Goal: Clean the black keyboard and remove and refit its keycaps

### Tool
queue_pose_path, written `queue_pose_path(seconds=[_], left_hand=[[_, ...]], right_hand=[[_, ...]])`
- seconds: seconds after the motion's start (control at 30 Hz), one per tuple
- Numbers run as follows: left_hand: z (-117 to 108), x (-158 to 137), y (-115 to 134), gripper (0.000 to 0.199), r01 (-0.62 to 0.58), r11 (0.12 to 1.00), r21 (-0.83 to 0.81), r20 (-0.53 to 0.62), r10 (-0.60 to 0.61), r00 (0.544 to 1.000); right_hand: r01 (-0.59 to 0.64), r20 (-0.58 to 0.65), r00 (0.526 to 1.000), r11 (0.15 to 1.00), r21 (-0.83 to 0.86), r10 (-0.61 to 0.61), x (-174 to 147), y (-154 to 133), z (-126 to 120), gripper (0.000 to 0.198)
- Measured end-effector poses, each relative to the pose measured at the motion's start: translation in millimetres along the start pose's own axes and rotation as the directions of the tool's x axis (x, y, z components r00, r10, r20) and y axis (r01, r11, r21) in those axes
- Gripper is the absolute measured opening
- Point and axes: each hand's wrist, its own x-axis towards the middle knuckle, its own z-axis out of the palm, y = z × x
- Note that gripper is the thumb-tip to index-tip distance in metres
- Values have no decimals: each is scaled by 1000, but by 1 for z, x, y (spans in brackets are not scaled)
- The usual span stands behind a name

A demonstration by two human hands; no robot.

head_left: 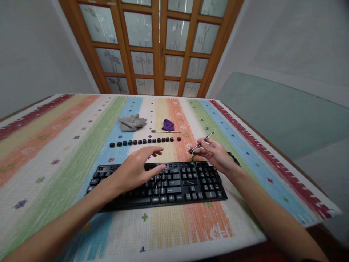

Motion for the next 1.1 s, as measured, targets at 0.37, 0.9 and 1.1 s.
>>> queue_pose_path(seconds=[0.37,0.9,1.1], left_hand=[[74,77,40,42,31,962,-270,-84,-56,995],[109,101,51,35,307,387,-869,99,-473,876],[112,103,55,52,252,353,-901,73,-450,890]], right_hand=[[19,-85,996,976,217,-1,-9,6,10,45],[287,-353,913,938,193,-206,-9,15,15,52],[324,-358,902,925,198,-240,-10,11,12,49]])
